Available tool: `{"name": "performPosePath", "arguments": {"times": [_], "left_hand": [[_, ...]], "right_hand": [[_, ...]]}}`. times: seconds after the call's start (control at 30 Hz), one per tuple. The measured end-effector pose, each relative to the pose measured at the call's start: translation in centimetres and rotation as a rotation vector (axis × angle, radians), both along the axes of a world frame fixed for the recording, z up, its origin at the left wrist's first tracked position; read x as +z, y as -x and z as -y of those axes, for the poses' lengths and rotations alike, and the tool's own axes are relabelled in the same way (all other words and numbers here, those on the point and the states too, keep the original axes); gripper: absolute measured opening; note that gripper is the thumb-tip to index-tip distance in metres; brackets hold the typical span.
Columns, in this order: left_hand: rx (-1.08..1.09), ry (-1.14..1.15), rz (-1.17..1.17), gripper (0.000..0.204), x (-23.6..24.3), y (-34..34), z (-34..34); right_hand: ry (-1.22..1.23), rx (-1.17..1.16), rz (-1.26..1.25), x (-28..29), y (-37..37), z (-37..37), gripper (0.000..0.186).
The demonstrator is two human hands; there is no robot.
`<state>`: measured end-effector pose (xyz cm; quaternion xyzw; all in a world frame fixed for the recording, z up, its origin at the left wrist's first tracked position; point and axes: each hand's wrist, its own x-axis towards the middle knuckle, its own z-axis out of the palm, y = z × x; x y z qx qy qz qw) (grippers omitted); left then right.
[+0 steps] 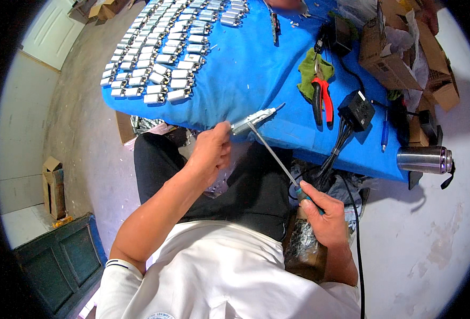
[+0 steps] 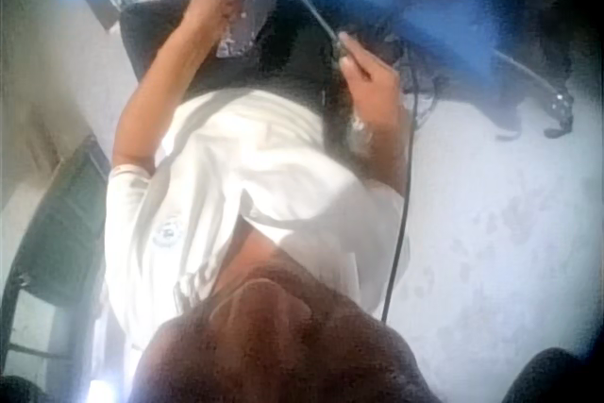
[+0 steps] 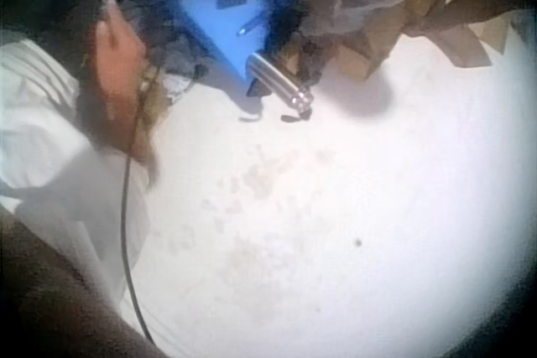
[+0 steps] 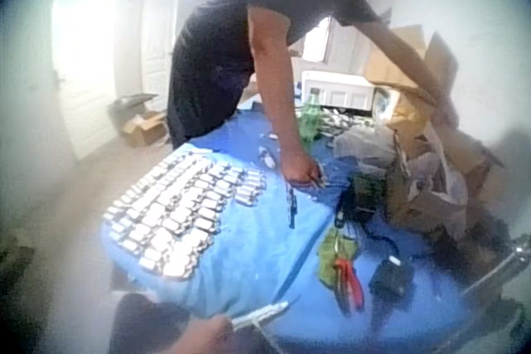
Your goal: The person uses pliers to strip the ends of wires on a small lock mechanism, then uses a screwdriver to pry open the lock casing. The person repeats this process on multiple locks, placing the finished items on a blue-covered table.
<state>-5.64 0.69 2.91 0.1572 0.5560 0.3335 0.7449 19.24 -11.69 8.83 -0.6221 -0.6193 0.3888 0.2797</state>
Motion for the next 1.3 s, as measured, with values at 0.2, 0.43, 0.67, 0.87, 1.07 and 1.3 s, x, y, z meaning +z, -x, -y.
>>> {"name": "performPosePath", "arguments": {"times": [0.2,0.43,0.67,0.87,1.07,1.3], "left_hand": [[-0.002,0.009,0.008,0.042,0.1,0.0,-0.1],[0.031,0.007,-0.017,0.043,0.4,-0.3,0.1],[0.051,-0.012,0.005,0.044,0.2,-0.5,0.1],[0.046,0.004,-0.026,0.044,0.3,-0.6,0.1],[0.067,0.011,-0.026,0.044,0.3,-0.7,0.2],[0.060,0.013,-0.026,0.045,0.0,-0.6,0.1]], "right_hand": [[-0.026,0.036,0.119,1.0,0.7,-0.2,0.037],[-0.020,0.043,0.146,1.7,1.0,-0.4,0.037],[0.116,-0.051,-0.052,0.8,1.1,0.0,0.037],[-0.012,0.012,0.141,0.8,1.7,0.1,0.037],[0.005,0.008,0.114,0.9,1.7,-0.3,0.037],[0.136,-0.055,-0.078,-0.2,0.6,-0.5,0.034]]}}
